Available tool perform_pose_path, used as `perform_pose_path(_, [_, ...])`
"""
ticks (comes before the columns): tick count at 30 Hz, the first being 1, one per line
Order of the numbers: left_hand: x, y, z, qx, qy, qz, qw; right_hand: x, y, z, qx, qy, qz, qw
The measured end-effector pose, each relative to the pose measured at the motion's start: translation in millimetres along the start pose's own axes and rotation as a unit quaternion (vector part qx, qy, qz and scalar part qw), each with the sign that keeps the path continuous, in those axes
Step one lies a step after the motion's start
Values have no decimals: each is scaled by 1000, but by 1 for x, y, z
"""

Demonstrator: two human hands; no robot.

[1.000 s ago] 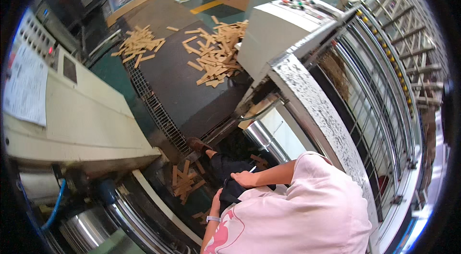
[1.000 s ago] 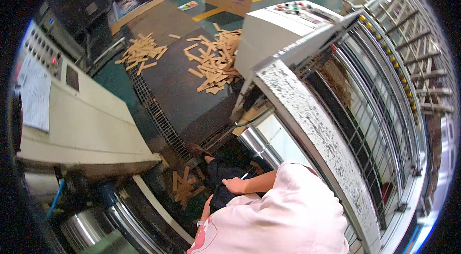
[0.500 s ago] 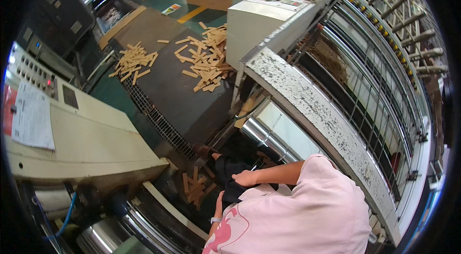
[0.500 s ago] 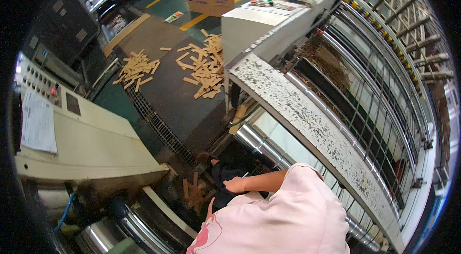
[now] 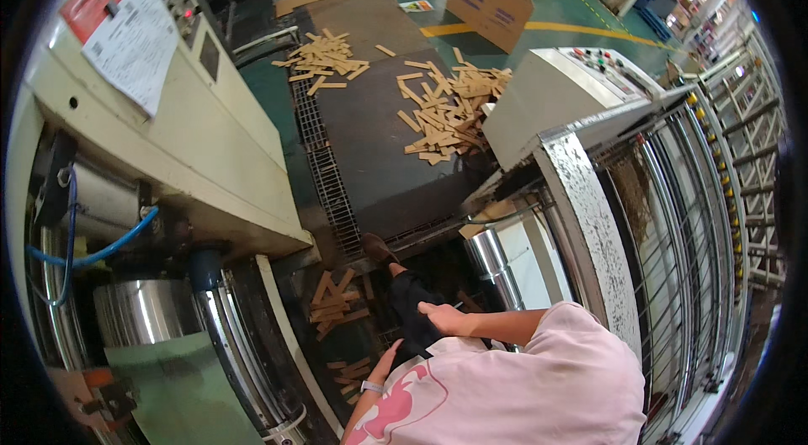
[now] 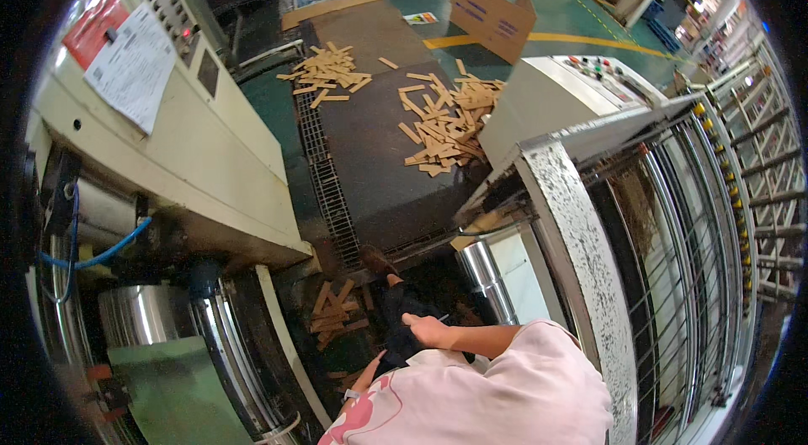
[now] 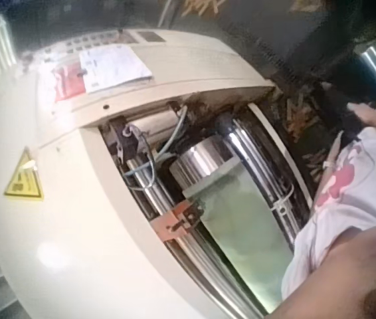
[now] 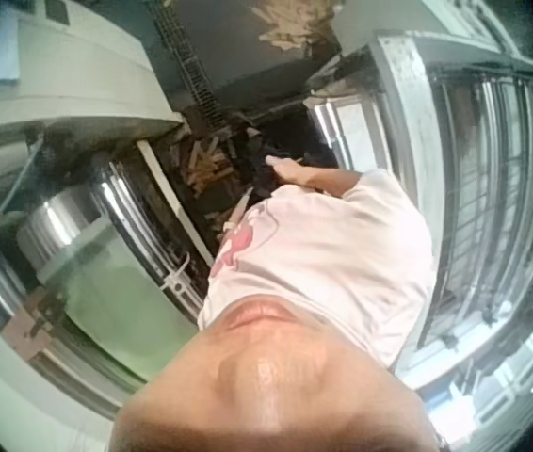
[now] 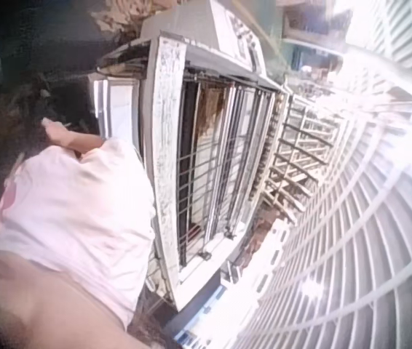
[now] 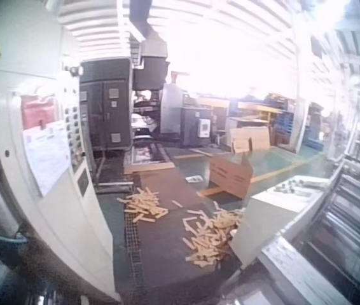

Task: The person sits on a metal grate floor and uses a tape measure to measure a large cylindrical metal machine part. They then use a wrench to tighten bolts on the machine and a screwdriver to adjust components. The person repeatedly measures and adjusts the machinery throughout the clip.

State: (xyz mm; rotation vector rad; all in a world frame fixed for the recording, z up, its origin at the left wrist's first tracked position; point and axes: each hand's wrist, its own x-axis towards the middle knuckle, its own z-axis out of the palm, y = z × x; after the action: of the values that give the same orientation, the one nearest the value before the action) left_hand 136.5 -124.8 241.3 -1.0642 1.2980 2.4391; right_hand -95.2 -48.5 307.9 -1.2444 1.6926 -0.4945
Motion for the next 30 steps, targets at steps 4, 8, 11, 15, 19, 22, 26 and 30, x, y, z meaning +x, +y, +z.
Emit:
perform_pose_path(4, [5,-3,4,50,-19,23,998,-11,-37,-41,-36,-22,-38,998])
perform_pose_path(8, [15,-7,6,261,15,42,964,-23,-50,-71,-163,-98,-154,970])
perform_pose_path(11, [14,-10,7,469,89,0,879,-15,-62,-95,-198,-164,-112,960])
perform_pose_path(15, [-24,16,17,425,159,32,891,22,-64,-122,-306,-233,-5,923])
perform_pose_path(19, [15,-72,-16,228,102,160,955,77,-91,-119,-212,-134,-90,964])
perform_pose_path(22, [8,-65,-11,286,184,207,917,112,-128,-86,-183,-176,-145,956])
perform_pose_path(26, [18,-59,3,236,348,89,903,121,-183,-27,-260,-298,-190,899])
perform_pose_path(30, [18,-57,16,-92,665,208,711,129,-192,27,-273,-363,-242,858])
